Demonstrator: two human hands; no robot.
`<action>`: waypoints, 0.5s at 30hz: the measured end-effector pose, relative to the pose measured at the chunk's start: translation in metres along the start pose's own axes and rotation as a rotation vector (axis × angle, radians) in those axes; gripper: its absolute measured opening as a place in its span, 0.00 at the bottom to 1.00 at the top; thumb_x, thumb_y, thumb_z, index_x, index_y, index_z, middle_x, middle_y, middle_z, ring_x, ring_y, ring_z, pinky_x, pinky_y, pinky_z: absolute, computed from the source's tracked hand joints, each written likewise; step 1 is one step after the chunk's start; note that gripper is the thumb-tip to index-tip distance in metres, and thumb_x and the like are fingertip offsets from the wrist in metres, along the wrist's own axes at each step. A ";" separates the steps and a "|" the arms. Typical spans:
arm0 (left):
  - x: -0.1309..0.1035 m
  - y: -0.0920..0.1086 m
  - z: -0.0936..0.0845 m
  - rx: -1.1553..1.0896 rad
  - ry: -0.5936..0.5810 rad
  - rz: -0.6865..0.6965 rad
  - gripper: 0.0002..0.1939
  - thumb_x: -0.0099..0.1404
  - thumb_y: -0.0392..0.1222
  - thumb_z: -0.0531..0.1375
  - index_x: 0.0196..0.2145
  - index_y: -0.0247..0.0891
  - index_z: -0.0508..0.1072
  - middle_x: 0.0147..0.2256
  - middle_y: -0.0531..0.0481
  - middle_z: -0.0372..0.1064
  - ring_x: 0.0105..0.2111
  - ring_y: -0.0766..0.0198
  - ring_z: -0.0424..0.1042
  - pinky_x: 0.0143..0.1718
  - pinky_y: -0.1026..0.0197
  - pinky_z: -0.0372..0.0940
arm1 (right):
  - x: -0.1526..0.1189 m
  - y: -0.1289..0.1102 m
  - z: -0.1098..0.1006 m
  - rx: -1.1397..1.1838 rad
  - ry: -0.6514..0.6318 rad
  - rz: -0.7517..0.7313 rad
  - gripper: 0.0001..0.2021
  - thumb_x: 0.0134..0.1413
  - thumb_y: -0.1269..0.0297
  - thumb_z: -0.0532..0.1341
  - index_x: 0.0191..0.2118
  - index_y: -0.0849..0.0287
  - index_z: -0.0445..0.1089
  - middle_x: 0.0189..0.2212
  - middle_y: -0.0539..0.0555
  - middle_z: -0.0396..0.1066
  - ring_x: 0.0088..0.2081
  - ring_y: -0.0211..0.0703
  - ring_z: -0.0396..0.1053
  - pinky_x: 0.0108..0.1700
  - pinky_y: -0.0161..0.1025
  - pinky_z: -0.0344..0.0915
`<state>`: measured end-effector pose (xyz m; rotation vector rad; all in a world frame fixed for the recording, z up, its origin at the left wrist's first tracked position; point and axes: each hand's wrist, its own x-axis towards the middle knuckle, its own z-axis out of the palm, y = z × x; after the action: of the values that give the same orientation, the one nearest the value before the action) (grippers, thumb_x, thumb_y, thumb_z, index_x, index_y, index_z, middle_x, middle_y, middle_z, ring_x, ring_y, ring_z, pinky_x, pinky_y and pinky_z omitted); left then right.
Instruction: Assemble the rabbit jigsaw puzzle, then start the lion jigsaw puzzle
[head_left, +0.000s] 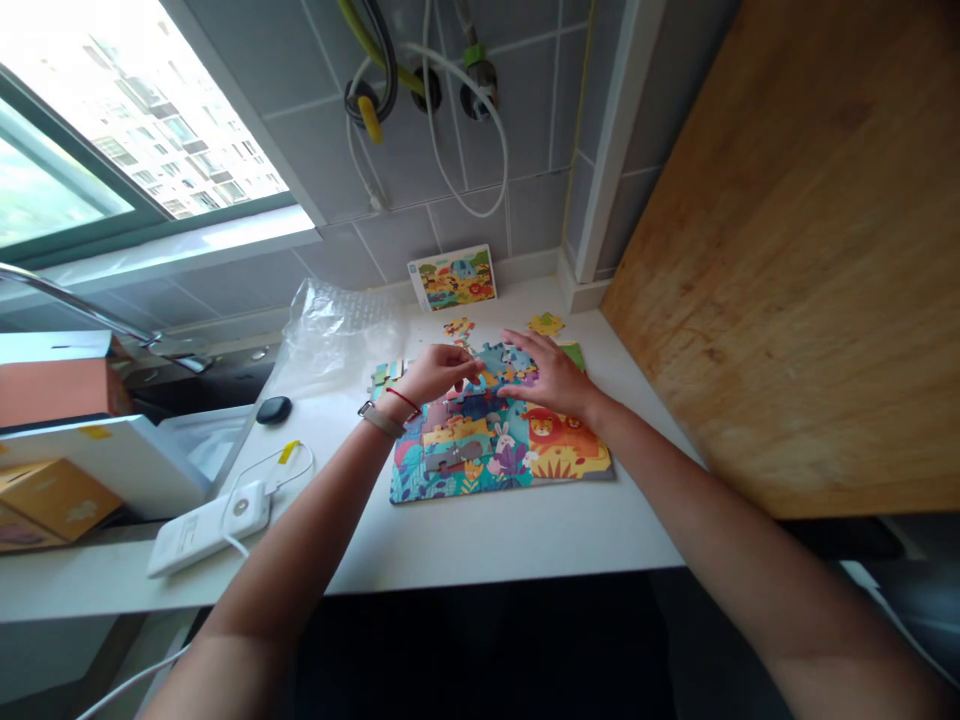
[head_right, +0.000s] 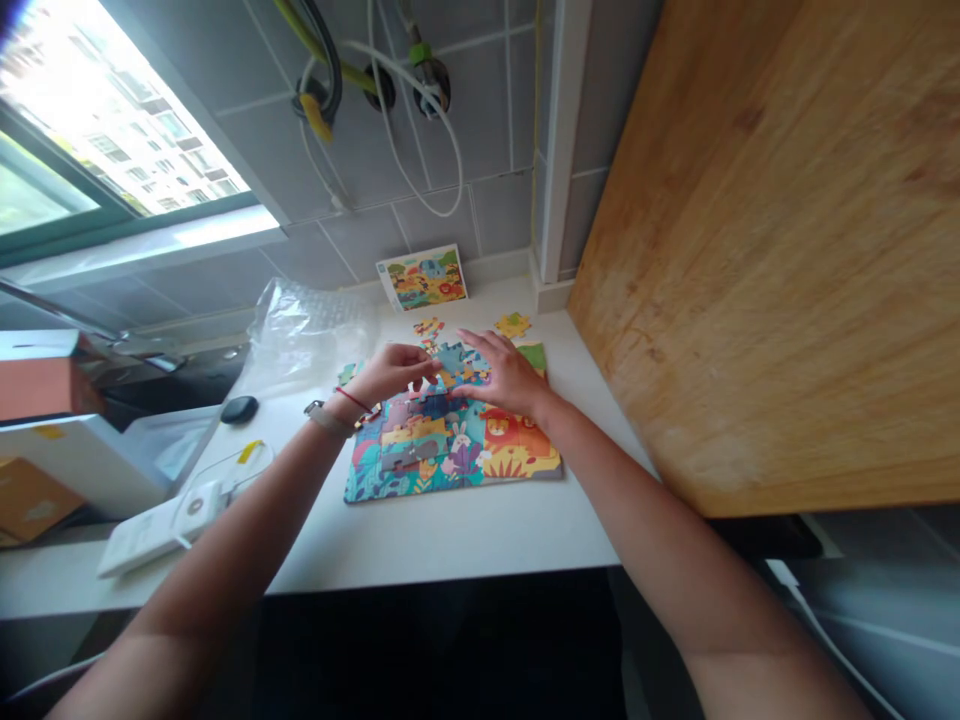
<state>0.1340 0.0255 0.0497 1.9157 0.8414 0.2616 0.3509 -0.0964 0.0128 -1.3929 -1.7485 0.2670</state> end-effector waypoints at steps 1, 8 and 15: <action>-0.008 -0.003 0.002 -0.002 -0.024 -0.006 0.23 0.64 0.59 0.67 0.29 0.34 0.76 0.29 0.45 0.79 0.21 0.71 0.68 0.21 0.69 0.61 | -0.001 -0.004 0.001 -0.004 -0.060 -0.037 0.37 0.48 0.55 0.77 0.64 0.49 0.71 0.57 0.57 0.74 0.58 0.57 0.71 0.62 0.54 0.67; -0.036 -0.021 0.013 -0.021 -0.092 -0.070 0.23 0.64 0.60 0.66 0.27 0.35 0.77 0.23 0.49 0.74 0.18 0.72 0.61 0.18 0.68 0.55 | -0.003 -0.006 0.010 -0.080 -0.223 -0.105 0.21 0.52 0.58 0.75 0.53 0.51 0.80 0.48 0.56 0.79 0.52 0.57 0.72 0.59 0.56 0.68; -0.044 -0.030 0.029 0.073 0.109 0.049 0.15 0.69 0.49 0.65 0.31 0.35 0.80 0.27 0.49 0.78 0.24 0.68 0.70 0.27 0.66 0.62 | -0.005 -0.002 0.010 -0.117 -0.296 -0.070 0.26 0.50 0.50 0.76 0.55 0.51 0.79 0.50 0.57 0.79 0.54 0.59 0.72 0.61 0.58 0.67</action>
<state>0.1032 -0.0160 0.0179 2.0058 0.8878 0.3724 0.3423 -0.0981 0.0060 -1.4275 -2.0797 0.3516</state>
